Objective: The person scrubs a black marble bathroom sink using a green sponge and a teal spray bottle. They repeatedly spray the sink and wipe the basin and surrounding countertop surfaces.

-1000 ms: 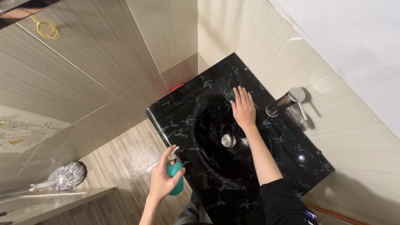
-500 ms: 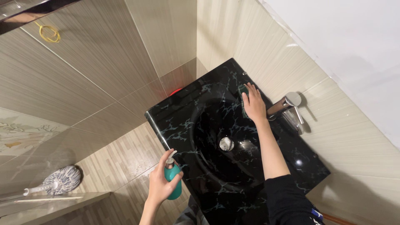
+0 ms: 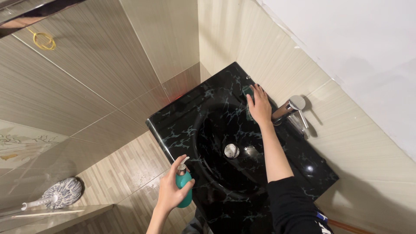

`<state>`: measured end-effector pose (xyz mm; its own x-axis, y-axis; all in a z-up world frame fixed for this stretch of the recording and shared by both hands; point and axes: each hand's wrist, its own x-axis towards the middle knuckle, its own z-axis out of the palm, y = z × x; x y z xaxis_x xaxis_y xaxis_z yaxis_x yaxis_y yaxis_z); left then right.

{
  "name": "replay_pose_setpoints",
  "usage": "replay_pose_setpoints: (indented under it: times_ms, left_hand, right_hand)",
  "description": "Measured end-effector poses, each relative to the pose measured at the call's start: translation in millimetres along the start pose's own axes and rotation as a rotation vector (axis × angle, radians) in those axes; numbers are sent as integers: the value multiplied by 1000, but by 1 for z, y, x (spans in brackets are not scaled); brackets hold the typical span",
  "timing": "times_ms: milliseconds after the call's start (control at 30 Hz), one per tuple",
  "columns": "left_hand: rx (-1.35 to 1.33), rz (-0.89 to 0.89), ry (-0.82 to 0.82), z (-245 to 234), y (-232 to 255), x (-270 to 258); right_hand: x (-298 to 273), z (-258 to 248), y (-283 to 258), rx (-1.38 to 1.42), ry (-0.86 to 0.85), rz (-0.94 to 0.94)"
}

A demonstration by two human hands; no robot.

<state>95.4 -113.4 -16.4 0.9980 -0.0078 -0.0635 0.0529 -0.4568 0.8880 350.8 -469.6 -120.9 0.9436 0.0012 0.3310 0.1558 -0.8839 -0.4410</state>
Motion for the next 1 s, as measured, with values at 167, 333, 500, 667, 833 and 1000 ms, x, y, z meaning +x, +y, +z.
replay_pose_setpoints:
  times_ms: [167, 333, 500, 667, 833, 1000]
  left_hand:
    - [-16, 6, 23, 0, 5, -2]
    - [-10, 1, 31, 4, 10, -6]
    - [-29, -16, 14, 8, 14, -11]
    - [-10, -24, -22, 2, 16, -9]
    - [-25, -3, -37, -13, 17, 0]
    - [2, 0, -105, -31, 22, 22]
  right_hand:
    - [0, -1, -4, -13, 10, -3]
    - [-1, -1, -5, -29, 3, 14]
    - [-1, -1, -6, -35, -7, 16]
    - [-1, -5, -11, -47, -14, 27]
    - [-2, -4, -10, -64, 1, -7]
    - [0, -5, -12, -69, -4, 23]
